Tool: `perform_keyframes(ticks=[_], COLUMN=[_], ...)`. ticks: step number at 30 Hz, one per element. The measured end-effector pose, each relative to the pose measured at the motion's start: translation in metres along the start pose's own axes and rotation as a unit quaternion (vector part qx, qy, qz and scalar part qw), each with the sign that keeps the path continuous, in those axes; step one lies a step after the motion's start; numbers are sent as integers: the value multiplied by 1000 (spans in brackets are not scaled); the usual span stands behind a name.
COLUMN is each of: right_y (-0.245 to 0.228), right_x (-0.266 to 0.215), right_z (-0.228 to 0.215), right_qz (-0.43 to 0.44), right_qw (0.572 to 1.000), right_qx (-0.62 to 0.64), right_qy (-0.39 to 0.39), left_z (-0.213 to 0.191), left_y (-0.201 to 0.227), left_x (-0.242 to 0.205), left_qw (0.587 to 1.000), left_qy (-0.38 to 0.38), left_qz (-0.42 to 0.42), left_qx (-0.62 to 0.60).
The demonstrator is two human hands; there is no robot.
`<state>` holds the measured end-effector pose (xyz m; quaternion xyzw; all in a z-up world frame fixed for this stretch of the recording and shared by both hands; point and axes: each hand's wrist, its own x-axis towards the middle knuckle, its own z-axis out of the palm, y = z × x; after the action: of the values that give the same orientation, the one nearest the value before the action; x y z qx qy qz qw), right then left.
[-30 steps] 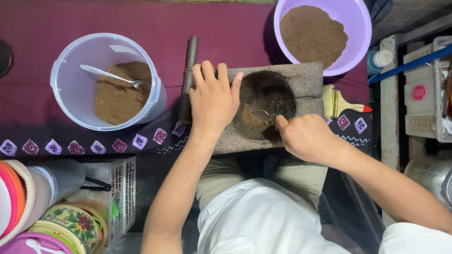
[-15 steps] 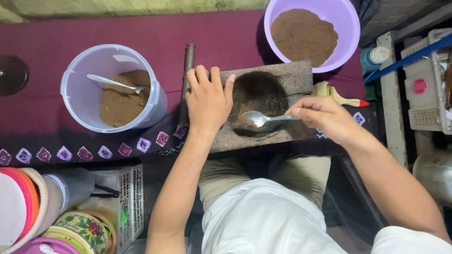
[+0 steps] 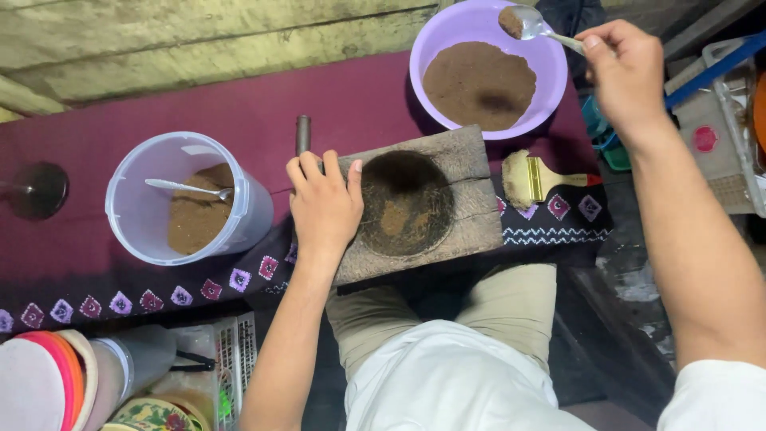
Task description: Cleaning a stone mortar by scraping out powder with a spoon and then brushing away the residue.
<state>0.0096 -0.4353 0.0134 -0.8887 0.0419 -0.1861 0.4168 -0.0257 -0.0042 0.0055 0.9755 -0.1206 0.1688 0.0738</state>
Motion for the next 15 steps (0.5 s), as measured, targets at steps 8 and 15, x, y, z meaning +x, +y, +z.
perform_keyframes(ticks=[8, 15], right_y=[-36, -109], right_x=[-29, -101], right_z=[26, 90], right_qz=[-331, -516], right_qw=[769, 778], right_qx=[-524, -357], right_qy=[157, -21], left_z=[-1, 9], left_y=[0, -1], left_x=[1, 4], left_qw=[1000, 1000], left_qy=[-15, 17], left_qz=[-9, -2], left_qx=[9, -17])
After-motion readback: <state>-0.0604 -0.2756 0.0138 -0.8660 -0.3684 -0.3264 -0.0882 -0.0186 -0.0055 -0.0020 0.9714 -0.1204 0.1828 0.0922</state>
